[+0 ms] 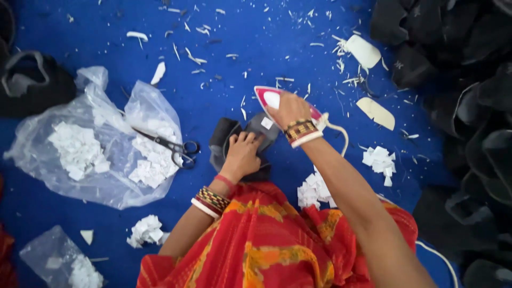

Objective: Apply small white reinforcement patches or labels to black shoe uppers using a hand-held iron.

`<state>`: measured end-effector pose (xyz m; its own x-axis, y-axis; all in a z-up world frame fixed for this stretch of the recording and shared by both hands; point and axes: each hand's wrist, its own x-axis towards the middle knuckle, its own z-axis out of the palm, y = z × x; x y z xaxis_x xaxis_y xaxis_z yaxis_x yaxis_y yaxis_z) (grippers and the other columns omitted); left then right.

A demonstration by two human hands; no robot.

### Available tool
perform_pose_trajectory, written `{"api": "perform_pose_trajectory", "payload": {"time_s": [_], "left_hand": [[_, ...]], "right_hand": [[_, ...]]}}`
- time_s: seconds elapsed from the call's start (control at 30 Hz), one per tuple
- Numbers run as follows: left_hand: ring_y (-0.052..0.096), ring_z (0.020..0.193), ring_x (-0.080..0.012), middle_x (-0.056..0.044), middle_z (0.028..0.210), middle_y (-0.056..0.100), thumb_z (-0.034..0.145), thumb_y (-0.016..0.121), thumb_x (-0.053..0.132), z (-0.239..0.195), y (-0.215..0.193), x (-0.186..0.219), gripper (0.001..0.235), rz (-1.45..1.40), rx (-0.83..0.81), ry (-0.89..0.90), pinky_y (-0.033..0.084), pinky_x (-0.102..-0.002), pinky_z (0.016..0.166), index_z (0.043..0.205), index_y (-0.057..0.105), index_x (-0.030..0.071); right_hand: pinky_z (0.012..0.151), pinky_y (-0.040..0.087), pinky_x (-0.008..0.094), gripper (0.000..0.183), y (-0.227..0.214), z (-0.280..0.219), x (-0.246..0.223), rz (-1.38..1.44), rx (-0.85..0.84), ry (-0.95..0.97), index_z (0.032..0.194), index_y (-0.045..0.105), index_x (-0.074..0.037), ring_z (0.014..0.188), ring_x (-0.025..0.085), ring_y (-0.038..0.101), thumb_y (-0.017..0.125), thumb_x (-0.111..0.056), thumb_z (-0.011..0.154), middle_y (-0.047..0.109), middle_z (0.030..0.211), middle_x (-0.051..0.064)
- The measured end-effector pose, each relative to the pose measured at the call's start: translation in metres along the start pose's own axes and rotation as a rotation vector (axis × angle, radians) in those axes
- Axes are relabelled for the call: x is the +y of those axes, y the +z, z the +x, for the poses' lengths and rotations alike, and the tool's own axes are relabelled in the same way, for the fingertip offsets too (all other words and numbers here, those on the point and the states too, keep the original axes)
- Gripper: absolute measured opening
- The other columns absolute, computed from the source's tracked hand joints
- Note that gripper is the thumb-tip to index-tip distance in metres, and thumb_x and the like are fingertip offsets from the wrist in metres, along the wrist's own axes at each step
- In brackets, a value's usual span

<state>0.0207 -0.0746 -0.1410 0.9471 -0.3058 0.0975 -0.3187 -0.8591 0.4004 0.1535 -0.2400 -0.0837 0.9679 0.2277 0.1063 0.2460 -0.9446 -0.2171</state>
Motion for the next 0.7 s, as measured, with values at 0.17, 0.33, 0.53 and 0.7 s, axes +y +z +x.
{"api": "perform_pose_trajectory", "payload": {"time_s": [0.17, 0.33, 0.53, 0.7], "left_hand": [[0.051, 0.126, -0.034, -0.012, 0.123, 0.06, 0.069, 0.068, 0.017, -0.003, 0.002, -0.004, 0.054, -0.068, -0.078, -0.023, 0.036, -0.053, 0.105, 0.123, 0.068, 0.012], [0.042, 0.145, -0.0378, -0.012, 0.138, 0.057, 0.08, 0.07, 0.01, -0.022, -0.028, -0.009, 0.051, -0.123, 0.103, 0.085, 0.036, -0.047, 0.116, 0.131, 0.064, 0.011], [0.034, 0.149, -0.0345, -0.014, 0.157, 0.044, 0.074, 0.086, 0.028, -0.029, -0.03, -0.014, 0.088, -0.124, 0.198, -0.086, 0.028, -0.045, 0.121, 0.149, 0.046, 0.004], [0.035, 0.152, -0.0357, -0.015, 0.161, 0.043, 0.077, 0.09, 0.035, -0.032, -0.03, -0.029, 0.102, -0.252, 0.213, -0.059, 0.029, -0.043, 0.125, 0.158, 0.036, 0.004]], "right_hand": [[0.073, 0.059, 0.05, 0.057, -0.011, -0.031, -0.013, 0.042, -0.224, 0.037, 0.103, 0.073, -0.001, 0.085, 0.042, 0.073, 0.08, -0.053, 0.081, 0.073, 0.092, 0.025], [0.076, 0.059, 0.05, 0.061, -0.006, -0.007, -0.02, 0.004, -0.258, 0.083, 0.104, 0.071, 0.001, 0.09, 0.042, 0.073, 0.078, -0.056, 0.083, 0.074, 0.094, 0.025], [0.086, 0.057, 0.05, 0.052, -0.003, -0.011, -0.003, 0.075, -0.252, 0.101, 0.101, 0.077, -0.003, 0.097, 0.043, 0.071, 0.078, -0.052, 0.083, 0.073, 0.101, 0.025], [0.086, 0.057, 0.051, 0.056, -0.016, -0.038, -0.012, 0.047, -0.42, 0.074, 0.106, 0.075, -0.002, 0.096, 0.043, 0.071, 0.078, -0.052, 0.082, 0.074, 0.099, 0.026]]}}
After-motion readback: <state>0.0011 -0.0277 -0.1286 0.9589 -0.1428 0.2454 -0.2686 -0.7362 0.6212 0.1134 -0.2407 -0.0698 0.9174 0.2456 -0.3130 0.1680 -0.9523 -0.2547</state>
